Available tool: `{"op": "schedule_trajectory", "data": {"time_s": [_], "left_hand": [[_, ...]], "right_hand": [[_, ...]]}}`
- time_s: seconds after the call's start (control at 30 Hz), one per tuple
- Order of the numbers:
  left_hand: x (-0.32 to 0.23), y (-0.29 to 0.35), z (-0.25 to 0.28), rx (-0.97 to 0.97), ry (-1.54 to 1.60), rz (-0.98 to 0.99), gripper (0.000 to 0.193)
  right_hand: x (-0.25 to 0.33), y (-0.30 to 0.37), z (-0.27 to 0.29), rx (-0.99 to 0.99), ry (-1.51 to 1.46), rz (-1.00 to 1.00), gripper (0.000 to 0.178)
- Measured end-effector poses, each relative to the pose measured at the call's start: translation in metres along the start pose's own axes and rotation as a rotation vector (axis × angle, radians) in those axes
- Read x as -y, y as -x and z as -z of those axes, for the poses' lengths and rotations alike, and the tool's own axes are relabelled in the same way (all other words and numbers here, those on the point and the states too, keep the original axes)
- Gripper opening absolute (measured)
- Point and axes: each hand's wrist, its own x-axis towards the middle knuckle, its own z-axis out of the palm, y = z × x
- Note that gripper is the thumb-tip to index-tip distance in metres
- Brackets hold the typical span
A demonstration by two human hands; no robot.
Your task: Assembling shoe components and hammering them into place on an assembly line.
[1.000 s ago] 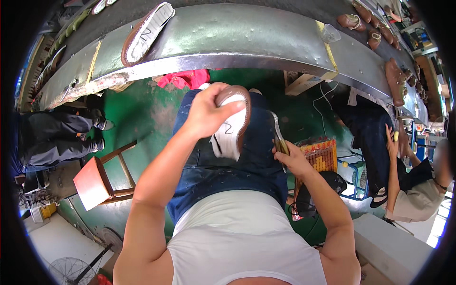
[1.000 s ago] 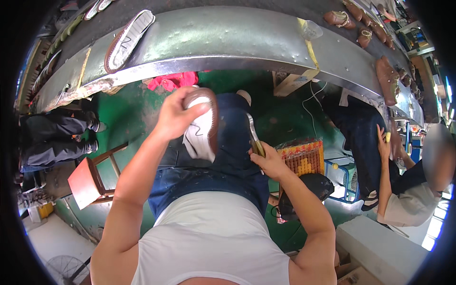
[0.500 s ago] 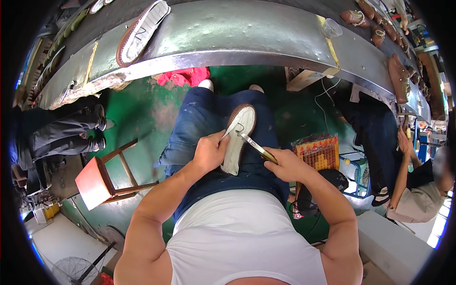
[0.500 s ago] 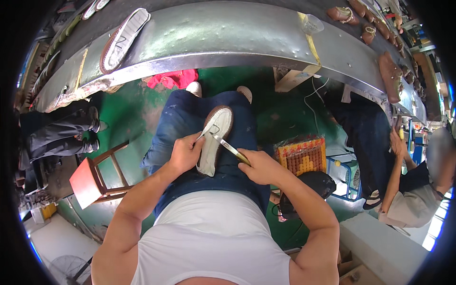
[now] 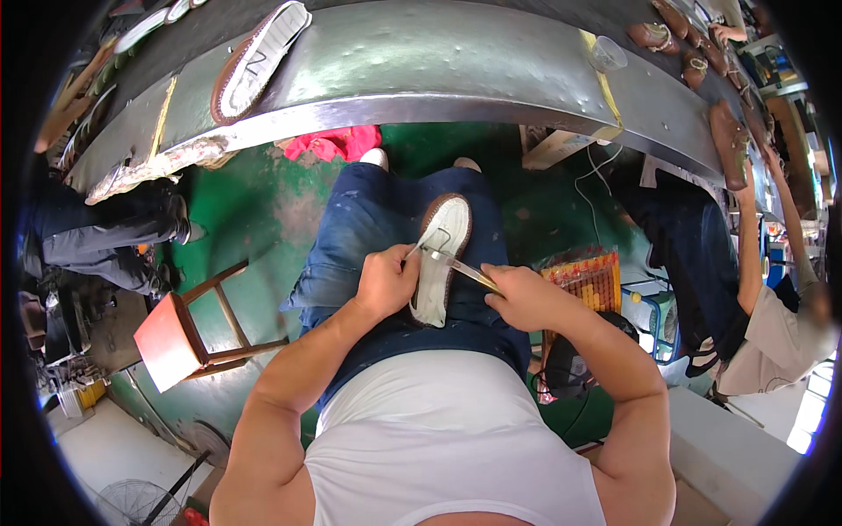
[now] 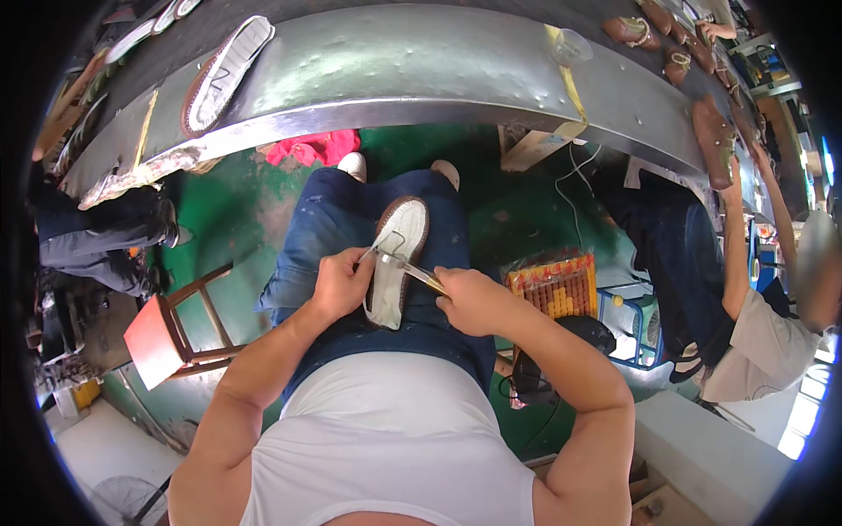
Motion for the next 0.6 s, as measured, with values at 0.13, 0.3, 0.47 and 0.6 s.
{"op": "schedule_trajectory", "data": {"time_s": [0.13,0.3,0.47,0.6], "left_hand": [[-0.01,0.003,-0.003,0.004,-0.061,-0.075,0.024],[-0.025,0.004,0.005,0.071,-0.082,-0.11,0.026],[0.056,-0.004,-0.043,0.164,0.63,0.176,0.057],[0.033,0.005,-0.027,0.342,1.214,0.475,0.057]], "right_hand": [[0.016,0.003,0.028,0.166,-0.112,-0.172,0.046],[0.021,-0.009,0.051,0.434,-0.386,-0.467,0.03],[0.021,-0.03,0.048,0.377,0.107,-0.18,0.036],[0.015,-0.038,0.021,0.298,0.091,-0.153,0.034]]}}
